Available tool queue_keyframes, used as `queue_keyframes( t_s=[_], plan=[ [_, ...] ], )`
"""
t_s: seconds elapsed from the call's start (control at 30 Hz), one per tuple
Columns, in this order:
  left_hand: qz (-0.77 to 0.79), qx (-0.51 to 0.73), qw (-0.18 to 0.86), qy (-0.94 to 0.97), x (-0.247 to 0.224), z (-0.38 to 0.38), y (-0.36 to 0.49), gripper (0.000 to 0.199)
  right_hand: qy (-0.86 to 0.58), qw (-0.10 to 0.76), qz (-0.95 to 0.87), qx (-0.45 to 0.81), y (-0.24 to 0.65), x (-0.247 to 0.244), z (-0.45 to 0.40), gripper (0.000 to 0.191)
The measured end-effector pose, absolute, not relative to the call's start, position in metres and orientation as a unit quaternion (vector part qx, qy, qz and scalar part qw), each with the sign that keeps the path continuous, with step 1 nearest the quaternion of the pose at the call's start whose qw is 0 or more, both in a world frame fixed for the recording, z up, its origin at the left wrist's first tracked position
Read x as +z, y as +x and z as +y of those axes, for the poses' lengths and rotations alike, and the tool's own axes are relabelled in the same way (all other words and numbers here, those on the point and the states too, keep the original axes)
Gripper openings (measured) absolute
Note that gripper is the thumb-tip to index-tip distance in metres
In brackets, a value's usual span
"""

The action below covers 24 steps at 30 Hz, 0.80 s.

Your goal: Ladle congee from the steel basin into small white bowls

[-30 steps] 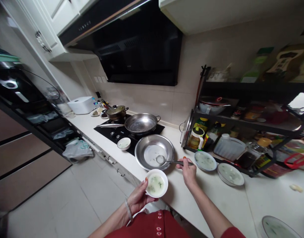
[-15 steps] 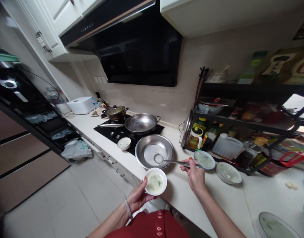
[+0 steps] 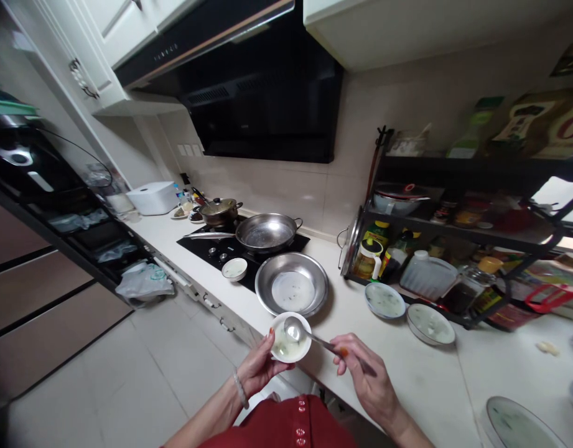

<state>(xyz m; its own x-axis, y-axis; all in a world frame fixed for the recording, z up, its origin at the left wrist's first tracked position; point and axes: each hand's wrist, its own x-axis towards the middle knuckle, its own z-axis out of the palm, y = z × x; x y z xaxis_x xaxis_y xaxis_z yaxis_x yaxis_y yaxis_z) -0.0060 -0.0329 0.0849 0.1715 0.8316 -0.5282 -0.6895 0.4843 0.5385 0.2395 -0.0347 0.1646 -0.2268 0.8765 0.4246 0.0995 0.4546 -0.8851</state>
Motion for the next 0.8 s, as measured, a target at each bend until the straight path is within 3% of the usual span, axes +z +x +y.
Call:
queue_keyframes(
  t_s=[0.17,0.4,0.53,0.8],
  plan=[
    [0.408,0.501,0.758,0.089,0.08,-0.033,-0.006,0.049,-0.281,0.511,-0.748,0.317,0.242,0.174,-0.036,0.022],
    [0.402,0.495,0.766,0.081,0.082,-0.033,-0.006,0.058,-0.492,0.579,-0.571,0.309,0.238,0.159,0.017,0.036],
    [0.402,0.496,0.765,0.079,0.078,-0.033,-0.007,0.058,-0.52,0.559,-0.559,0.323,0.23,0.131,0.053,0.043],
    [0.412,0.484,0.768,0.077,0.076,-0.032,-0.007,0.064,-0.504,0.505,-0.633,0.3,0.212,0.101,0.089,0.034]
  ],
)
